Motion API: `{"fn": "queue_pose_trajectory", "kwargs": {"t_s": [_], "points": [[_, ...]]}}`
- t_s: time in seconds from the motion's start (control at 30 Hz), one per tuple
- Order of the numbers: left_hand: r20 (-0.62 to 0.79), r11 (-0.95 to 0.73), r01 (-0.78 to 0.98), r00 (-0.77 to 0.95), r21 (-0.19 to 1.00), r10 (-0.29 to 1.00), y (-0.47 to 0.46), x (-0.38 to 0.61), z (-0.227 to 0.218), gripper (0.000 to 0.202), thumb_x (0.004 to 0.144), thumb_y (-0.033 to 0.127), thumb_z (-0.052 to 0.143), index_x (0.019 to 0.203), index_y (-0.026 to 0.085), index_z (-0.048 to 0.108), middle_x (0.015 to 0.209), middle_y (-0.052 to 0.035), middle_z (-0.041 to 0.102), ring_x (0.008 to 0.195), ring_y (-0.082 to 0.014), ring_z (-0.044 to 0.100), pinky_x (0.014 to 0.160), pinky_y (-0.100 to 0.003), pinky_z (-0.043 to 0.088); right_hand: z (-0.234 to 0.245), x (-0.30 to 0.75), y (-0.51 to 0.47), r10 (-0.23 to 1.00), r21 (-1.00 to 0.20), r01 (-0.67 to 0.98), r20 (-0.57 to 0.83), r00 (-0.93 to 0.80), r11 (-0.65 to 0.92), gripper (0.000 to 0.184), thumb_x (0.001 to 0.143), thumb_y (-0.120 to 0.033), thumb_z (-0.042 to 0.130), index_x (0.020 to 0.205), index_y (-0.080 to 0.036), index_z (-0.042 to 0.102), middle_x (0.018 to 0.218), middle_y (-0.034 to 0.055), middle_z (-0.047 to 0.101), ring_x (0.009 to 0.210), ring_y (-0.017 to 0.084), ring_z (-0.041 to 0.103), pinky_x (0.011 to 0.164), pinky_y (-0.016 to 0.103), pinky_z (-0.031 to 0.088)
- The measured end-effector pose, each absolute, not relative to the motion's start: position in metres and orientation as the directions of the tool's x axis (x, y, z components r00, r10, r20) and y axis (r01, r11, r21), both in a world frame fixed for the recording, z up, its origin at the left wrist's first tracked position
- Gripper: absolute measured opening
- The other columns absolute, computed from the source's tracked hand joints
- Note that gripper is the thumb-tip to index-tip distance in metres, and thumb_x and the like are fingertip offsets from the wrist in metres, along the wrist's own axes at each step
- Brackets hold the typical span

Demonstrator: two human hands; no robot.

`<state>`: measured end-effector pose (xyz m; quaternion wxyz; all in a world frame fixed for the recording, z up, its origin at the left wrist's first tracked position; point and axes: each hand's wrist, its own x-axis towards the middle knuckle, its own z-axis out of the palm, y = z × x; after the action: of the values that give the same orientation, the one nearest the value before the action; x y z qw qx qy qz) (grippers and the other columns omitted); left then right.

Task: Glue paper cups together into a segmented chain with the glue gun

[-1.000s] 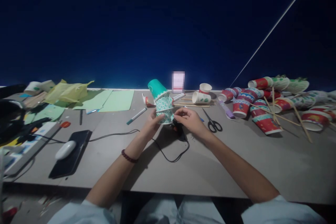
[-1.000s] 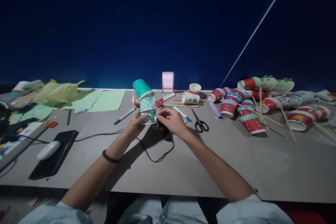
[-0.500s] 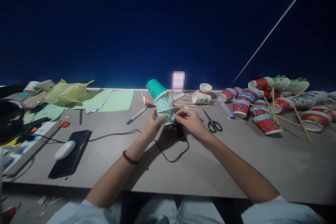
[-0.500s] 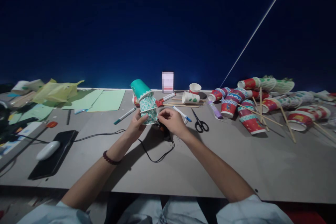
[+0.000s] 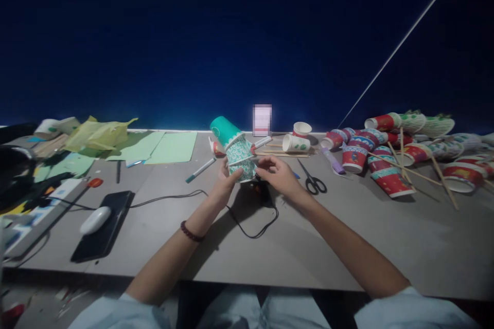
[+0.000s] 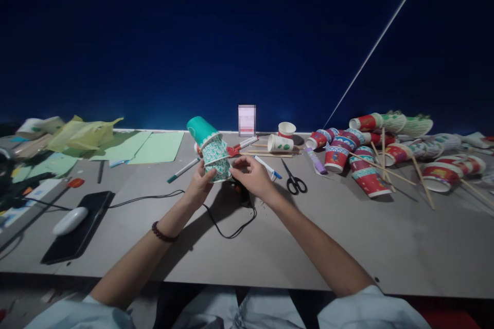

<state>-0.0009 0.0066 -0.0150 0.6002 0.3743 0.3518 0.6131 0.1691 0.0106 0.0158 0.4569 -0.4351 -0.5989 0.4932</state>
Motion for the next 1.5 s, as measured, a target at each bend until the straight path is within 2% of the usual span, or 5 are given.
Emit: {"fn": "queue_pose_trajectory", "kwargs": {"t_s": [0.2,0.5,0.93,1.13,1.5], "points": [[0.056,-0.053,-0.446,-0.007,0.894,0.998,0.002,0.003,-0.019,0.065,0.064,0.045,0.081,0.119,0.021,0.055,0.124,-0.0098,0.063,0.12,-0.0276,0.056,0.102,-0.036,0.042,0.007,0.162,0.004,0.94,-0.989,0.058,0.113,-0.322,0.139,0.064,0.065,-0.037,0.079,0.118,-0.025,0.045,0.112,0.0065,0.058,0.108,0.02,0.057,0.092,0.037,0.048],[0.024,0.02,-0.582,0.067,0.813,0.997,0.005,0.005,-0.011,0.05,0.072,0.046,0.073,0.113,0.02,0.065,0.117,-0.0081,0.068,0.116,-0.029,0.059,0.099,-0.04,0.045,0.017,0.182,0.019,0.946,-0.996,-0.09,0.003,-0.324,-0.028,0.07,0.064,-0.027,0.077,0.124,-0.03,0.042,0.125,0.0062,0.051,0.111,0.021,0.057,0.096,0.04,0.046],[0.05,0.037,-0.603,0.128,0.797,0.991,0.018,-0.016,-0.021,0.047,0.07,0.035,0.077,0.114,0.025,0.065,0.111,-0.005,0.07,0.108,-0.0303,0.063,0.096,-0.046,0.043,0.026,0.217,0.046,0.961,-0.968,-0.238,-0.017,-0.274,-0.085,0.061,0.065,-0.026,0.074,0.122,-0.032,0.051,0.118,0.001,0.063,0.105,0.019,0.061,0.092,0.035,0.05],[-0.036,0.103,-0.673,0.113,0.733,0.993,0.025,-0.022,-0.025,0.04,0.072,0.039,0.074,0.109,0.024,0.066,0.11,-0.0037,0.07,0.11,-0.0288,0.062,0.102,-0.044,0.041,0.022,0.22,0.052,0.961,-0.927,-0.341,-0.062,-0.271,-0.156,0.031,0.074,-0.029,0.068,0.104,-0.028,0.062,0.107,0.0,0.068,0.096,0.016,0.064,0.088,0.032,0.053],[-0.047,0.146,-0.68,0.161,0.718,0.986,0.021,-0.019,-0.022,0.041,0.073,0.033,0.072,0.111,0.022,0.064,0.11,-0.0042,0.071,0.108,-0.0279,0.064,0.104,-0.047,0.04,-0.013,0.2,0.06,0.978,-0.962,-0.207,-0.152,-0.144,-0.179,0.022,0.064,-0.024,0.077,0.083,-0.02,0.067,0.078,-0.0018,0.072,0.068,0.014,0.066,0.066,0.026,0.057]]}}
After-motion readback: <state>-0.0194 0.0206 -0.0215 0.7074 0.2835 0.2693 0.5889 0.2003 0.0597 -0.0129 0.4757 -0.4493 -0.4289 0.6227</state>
